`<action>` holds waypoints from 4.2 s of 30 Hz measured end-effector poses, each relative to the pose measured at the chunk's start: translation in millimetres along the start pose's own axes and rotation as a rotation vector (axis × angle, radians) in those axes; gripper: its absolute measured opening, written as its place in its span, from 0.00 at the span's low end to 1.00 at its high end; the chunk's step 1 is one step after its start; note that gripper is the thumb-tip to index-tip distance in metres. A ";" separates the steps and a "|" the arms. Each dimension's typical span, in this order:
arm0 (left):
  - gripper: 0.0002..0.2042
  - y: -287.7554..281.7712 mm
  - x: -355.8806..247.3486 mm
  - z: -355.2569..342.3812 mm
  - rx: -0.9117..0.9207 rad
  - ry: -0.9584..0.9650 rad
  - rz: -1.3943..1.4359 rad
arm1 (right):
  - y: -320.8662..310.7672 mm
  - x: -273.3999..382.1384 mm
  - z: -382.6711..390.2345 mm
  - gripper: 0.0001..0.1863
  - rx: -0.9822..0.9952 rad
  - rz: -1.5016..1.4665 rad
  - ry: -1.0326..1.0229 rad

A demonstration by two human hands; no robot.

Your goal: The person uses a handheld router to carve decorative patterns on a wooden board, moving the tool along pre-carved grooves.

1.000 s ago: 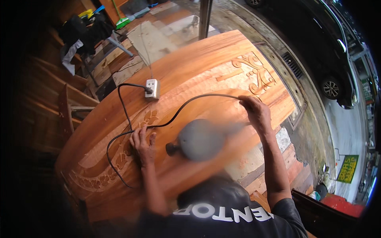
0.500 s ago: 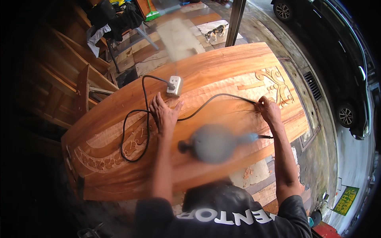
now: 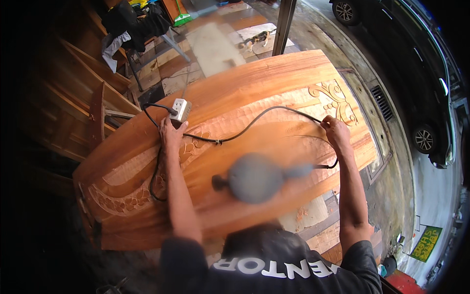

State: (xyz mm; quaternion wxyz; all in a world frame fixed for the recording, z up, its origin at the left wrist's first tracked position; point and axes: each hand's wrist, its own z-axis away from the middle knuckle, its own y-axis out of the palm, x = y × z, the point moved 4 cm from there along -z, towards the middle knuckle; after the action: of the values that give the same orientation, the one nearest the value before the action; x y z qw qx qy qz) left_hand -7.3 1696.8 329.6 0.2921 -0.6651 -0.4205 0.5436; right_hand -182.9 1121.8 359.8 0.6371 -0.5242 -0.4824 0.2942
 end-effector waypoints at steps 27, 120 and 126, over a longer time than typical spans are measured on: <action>0.25 -17.1 -41.3 106.1 -0.076 0.309 -0.388 | -27.3 79.1 134.3 0.44 -0.080 -0.813 -0.411; 0.25 40.2 -72.7 226.1 0.220 -0.513 1.428 | -3.9 14.5 147.3 0.43 0.087 -0.426 -0.613; 0.24 55.3 -82.1 226.0 0.115 -0.545 1.344 | -28.4 36.4 159.6 0.36 0.018 -0.340 -0.564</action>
State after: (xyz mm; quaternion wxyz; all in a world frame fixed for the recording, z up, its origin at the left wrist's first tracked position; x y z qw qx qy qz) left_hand -217.5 1582.9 268.2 -0.1855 -0.6043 0.0503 0.7733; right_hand -320.8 1207.3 395.6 0.5232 -0.3284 -0.7178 0.3213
